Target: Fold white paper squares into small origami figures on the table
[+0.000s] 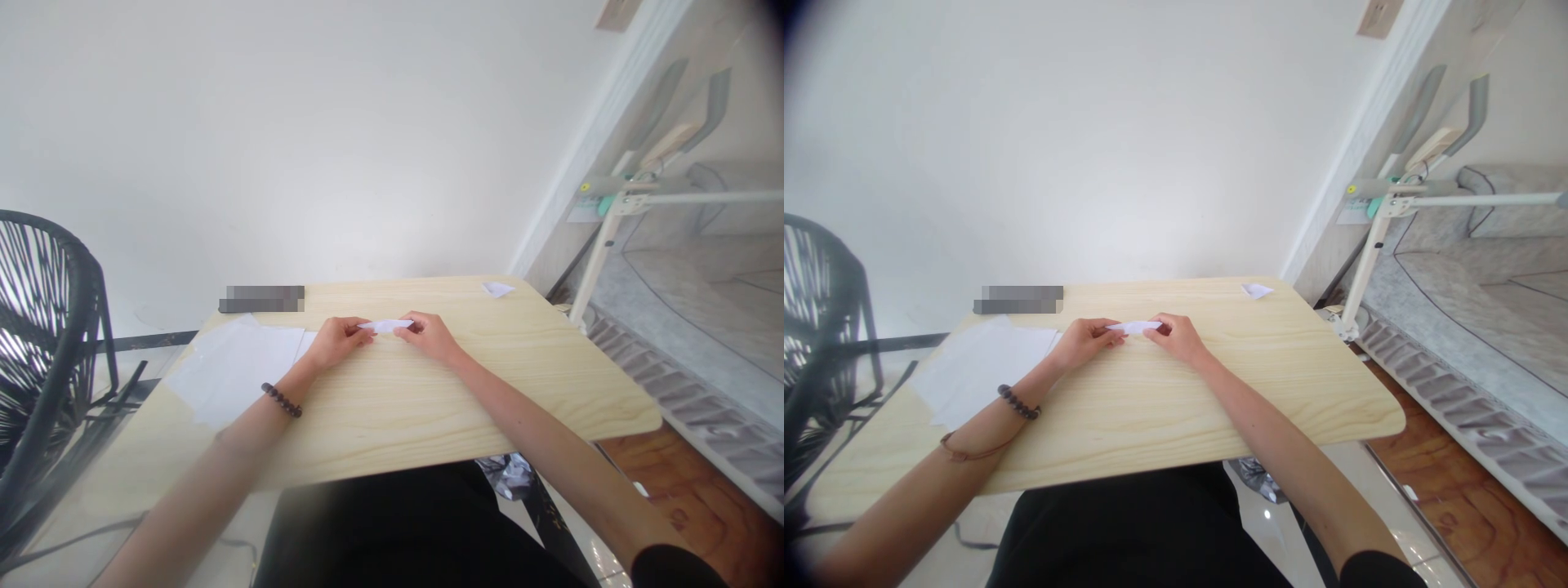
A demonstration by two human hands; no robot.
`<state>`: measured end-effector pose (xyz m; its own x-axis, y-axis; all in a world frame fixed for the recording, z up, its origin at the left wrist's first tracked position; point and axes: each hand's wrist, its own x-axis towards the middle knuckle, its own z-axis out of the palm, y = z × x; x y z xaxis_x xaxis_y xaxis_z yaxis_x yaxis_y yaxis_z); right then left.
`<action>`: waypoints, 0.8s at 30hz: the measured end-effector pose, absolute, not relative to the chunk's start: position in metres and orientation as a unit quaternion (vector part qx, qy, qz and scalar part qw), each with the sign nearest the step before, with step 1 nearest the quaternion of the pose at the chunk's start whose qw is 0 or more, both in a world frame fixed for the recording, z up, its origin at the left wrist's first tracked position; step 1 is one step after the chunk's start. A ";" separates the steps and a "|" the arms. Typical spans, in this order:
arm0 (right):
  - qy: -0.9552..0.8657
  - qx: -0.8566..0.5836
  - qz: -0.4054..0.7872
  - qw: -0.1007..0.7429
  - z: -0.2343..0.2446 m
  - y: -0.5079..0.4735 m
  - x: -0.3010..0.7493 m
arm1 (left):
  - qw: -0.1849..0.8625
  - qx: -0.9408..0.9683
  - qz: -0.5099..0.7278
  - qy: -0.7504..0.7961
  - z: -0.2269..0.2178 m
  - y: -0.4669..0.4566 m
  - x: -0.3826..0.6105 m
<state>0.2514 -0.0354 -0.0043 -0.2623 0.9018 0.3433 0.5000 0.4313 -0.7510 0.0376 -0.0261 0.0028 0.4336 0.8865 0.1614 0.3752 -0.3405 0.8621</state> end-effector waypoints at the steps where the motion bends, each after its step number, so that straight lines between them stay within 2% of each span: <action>1: -0.752 -0.466 0.257 0.390 -0.005 -0.035 0.251 | 0.395 0.752 0.328 0.414 0.003 -0.026 0.037; 15: -0.743 -0.460 0.299 0.383 -0.006 -0.033 0.251 | 0.405 0.738 0.335 0.424 0.008 -0.028 0.038; 24: -0.754 -0.441 0.308 0.376 -0.005 -0.036 0.248 | 0.336 0.775 0.325 0.425 0.013 -0.031 0.043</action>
